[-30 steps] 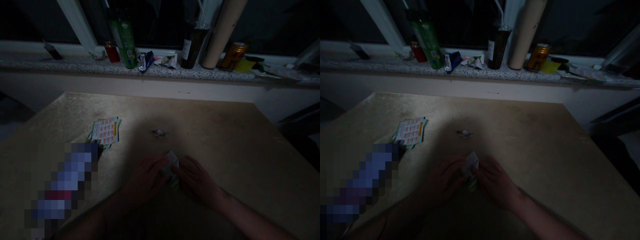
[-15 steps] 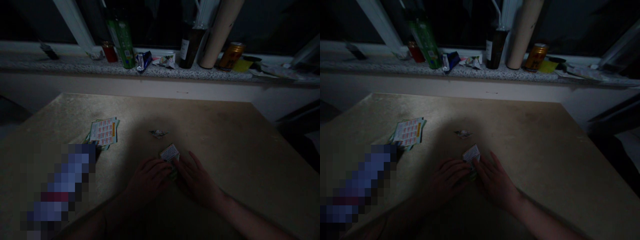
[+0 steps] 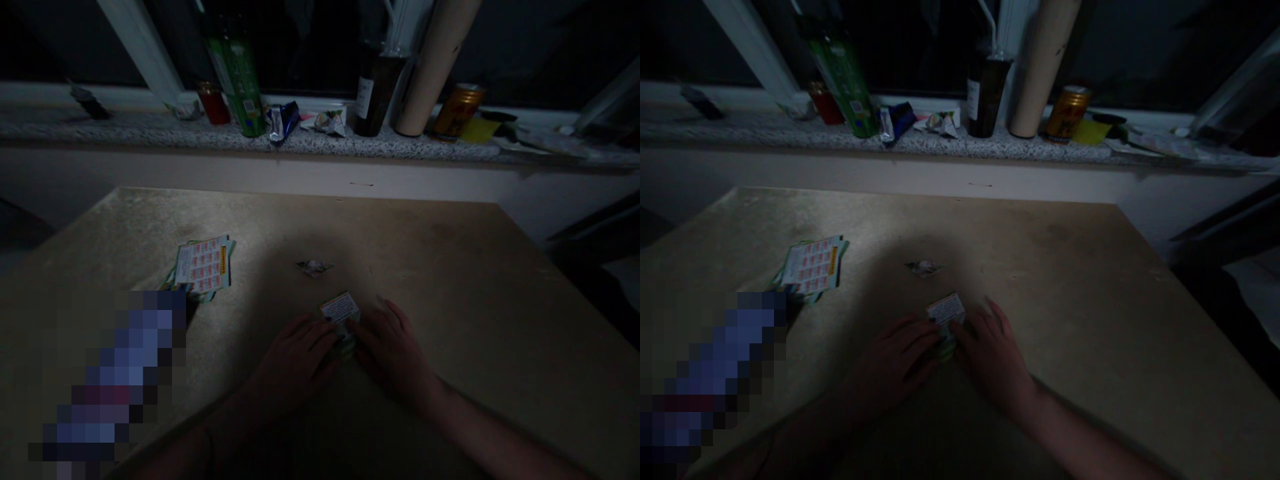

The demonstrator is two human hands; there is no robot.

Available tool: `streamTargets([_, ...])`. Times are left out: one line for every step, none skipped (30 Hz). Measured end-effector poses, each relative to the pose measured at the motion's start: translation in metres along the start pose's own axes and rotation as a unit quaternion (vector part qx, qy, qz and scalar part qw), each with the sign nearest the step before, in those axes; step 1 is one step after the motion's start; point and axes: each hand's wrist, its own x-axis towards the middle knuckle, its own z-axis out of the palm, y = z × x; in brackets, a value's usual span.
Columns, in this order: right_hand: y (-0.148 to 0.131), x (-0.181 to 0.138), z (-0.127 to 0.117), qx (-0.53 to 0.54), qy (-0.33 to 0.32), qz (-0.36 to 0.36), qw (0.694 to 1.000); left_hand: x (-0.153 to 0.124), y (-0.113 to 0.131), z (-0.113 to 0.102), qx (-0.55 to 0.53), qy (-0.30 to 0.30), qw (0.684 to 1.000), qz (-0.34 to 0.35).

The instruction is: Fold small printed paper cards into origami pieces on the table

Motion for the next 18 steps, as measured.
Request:
streamTargets([0.0011, 0.0008, -0.0001, 0.009, 0.005, 0.002, 1.0, 0.0002, -0.0002, 0.0001, -0.001, -0.001, 1.0, -0.002])
streamTargets([0.002, 0.0014, -0.0001, 0.017, 0.011, 0.001, 1.0, 0.0003, -0.0004, 0.0003, -0.003, -0.001, 1.0, -0.003])
streamTargets([0.0027, 0.0017, 0.0002, 0.022, 0.015, -0.002, 1.0, 0.0003, -0.0005, 0.0004, -0.004, 0.0, 1.0, -0.004])
streamTargets([0.0032, 0.0017, 0.0007, 0.024, 0.017, -0.008, 1.0, 0.0002, -0.0006, 0.0004, -0.005, 0.002, 1.0, -0.006])
streamTargets([0.0035, 0.0016, 0.0014, 0.024, 0.017, -0.016, 0.999, 0.0001, -0.0007, 0.0004, -0.005, 0.001, 1.0, -0.009])
streamTargets([0.0037, 0.0013, 0.0023, 0.021, 0.015, -0.023, 0.999, 0.0, -0.0007, 0.0003, -0.005, 0.001, 1.0, -0.011])
streamTargets([0.0038, 0.001, 0.0032, 0.019, 0.011, -0.03, 0.999, -0.0001, -0.0006, 0.0002, -0.005, 0.0, 1.0, -0.013])
streamTargets([0.0038, 0.0007, 0.0041, 0.016, 0.007, -0.035, 0.999, -0.0001, -0.0005, 0.0001, -0.002, 0.0, 1.0, -0.014])
streamTargets([0.004, 0.0006, 0.0049, 0.013, 0.005, -0.038, 0.999, -0.0001, -0.0004, 0.0001, 0.003, 0.0, 1.0, -0.013])
streamTargets([0.0043, 0.0007, 0.0055, 0.011, 0.005, -0.039, 0.999, 0.0, -0.0002, 0.0003, 0.009, 0.001, 1.0, -0.012])
streamTargets([0.0048, 0.0008, 0.0059, 0.011, 0.007, -0.04, 0.999, 0.0, 0.0, 0.0007, 0.018, 0.002, 1.0, -0.01])
streamTargets([0.0054, 0.0012, 0.0062, 0.012, 0.009, -0.041, 0.999, 0.0, 0.0002, 0.0013, 0.027, 0.003, 1.0, -0.006])
streamTargets([0.0062, 0.0016, 0.0062, 0.015, 0.011, -0.042, 0.999, -0.0001, 0.0004, 0.0021, 0.036, 0.004, 0.999, -0.001])
streamTargets([0.007, 0.002, 0.0061, 0.019, 0.013, -0.043, 0.999, -0.0004, 0.0004, 0.003, 0.046, 0.007, 0.999, 0.005])
streamTargets([0.0079, 0.0024, 0.0058, 0.025, 0.011, -0.044, 0.999, -0.0007, 0.0003, 0.0041, 0.056, 0.011, 0.998, 0.012])
streamTargets([0.0087, 0.0028, 0.0056, 0.032, 0.008, -0.045, 0.998, -0.0011, 0.0, 0.0051, 0.067, 0.018, 0.997, 0.018])
streamTargets([0.0094, 0.003, 0.0053, 0.039, 0.007, -0.047, 0.998, -0.0015, -0.0004, 0.0062, 0.076, 0.026, 0.996, 0.024])
streamTargets([0.01, 0.0031, 0.0052, 0.047, 0.01, -0.049, 0.998, -0.002, -0.001, 0.0071, 0.083, 0.032, 0.996, 0.03])
